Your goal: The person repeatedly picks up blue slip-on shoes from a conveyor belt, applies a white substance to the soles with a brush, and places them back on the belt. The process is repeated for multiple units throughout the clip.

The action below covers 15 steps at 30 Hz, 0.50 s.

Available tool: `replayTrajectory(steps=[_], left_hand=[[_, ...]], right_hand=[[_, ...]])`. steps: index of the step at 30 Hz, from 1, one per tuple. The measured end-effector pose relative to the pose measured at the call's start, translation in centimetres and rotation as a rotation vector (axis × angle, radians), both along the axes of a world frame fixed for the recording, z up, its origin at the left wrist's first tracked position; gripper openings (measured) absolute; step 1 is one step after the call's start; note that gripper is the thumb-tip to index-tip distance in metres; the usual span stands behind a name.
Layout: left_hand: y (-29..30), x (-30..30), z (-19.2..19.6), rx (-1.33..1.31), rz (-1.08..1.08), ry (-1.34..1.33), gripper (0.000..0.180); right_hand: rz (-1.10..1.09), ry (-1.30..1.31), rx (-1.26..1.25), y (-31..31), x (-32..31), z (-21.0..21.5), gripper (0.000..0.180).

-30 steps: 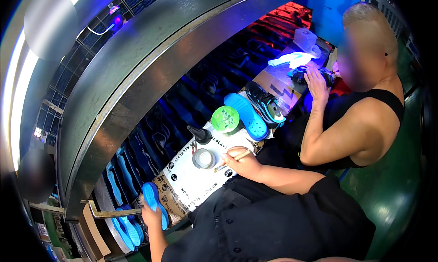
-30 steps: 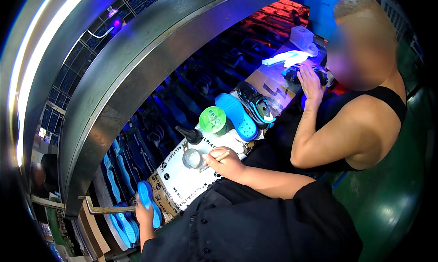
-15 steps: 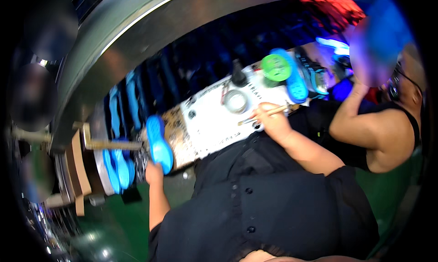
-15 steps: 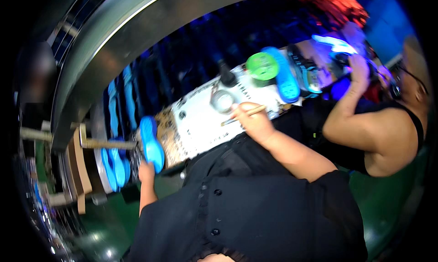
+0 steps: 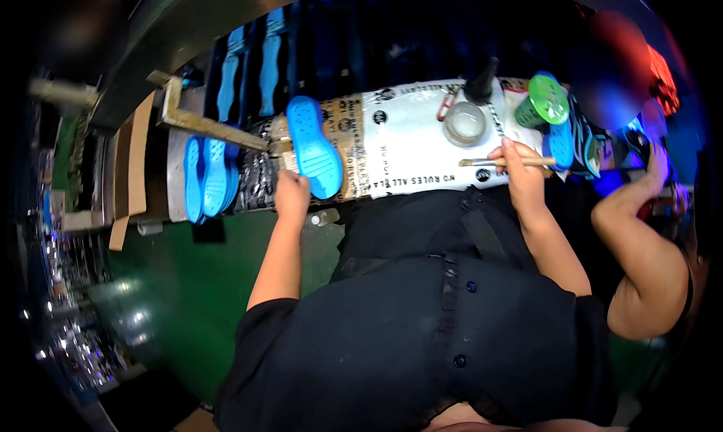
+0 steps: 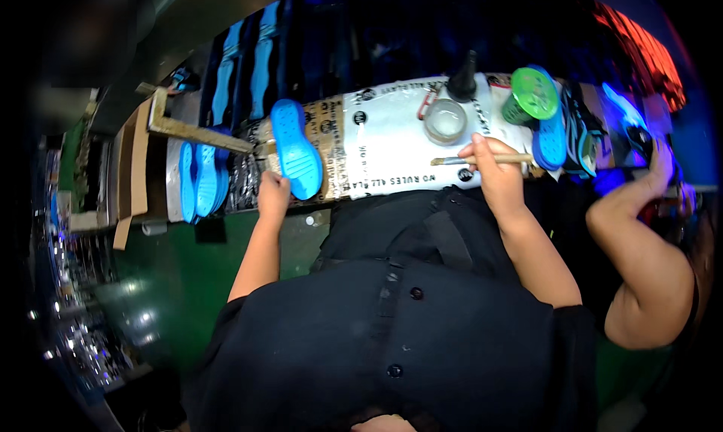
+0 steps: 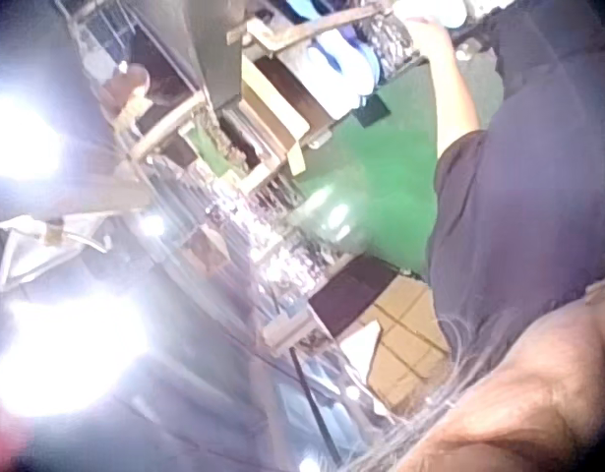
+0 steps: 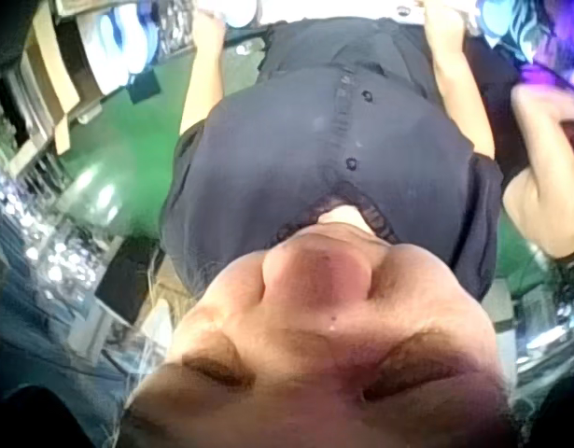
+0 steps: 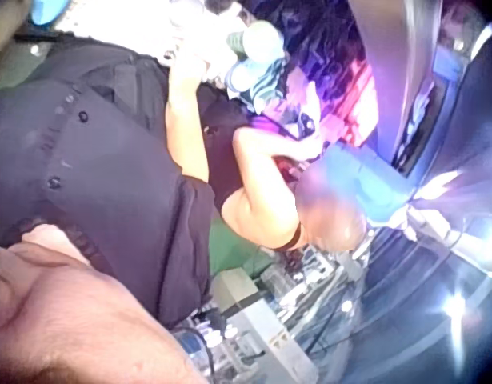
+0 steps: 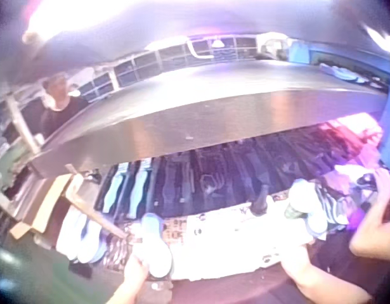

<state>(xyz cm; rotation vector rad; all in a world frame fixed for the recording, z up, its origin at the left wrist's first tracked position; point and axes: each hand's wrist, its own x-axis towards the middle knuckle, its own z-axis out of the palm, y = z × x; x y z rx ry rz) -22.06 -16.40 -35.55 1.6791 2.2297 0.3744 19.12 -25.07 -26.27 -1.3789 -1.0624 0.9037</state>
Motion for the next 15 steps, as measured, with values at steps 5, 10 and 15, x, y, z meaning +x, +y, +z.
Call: replayTrajectory(steps=[5, 10, 15], left_hand=[[-2.4, 1.4, -0.4, -0.095, 0.155, -0.722, 0.066], [-2.0, 0.5, -0.2, -0.170, 0.432, -1.201, 0.055], [2.3, 0.7, 0.7, -0.354, 0.461, -1.165, 0.023]], right_hand=[[-0.038, 0.070, -0.044, -0.3, 0.4, 0.0, 0.031], [-0.002, 0.107, -0.046, -0.2, 0.2, 0.3, 0.034], [-0.032, 0.089, -0.020, -0.7, 0.4, 0.4, 0.036]])
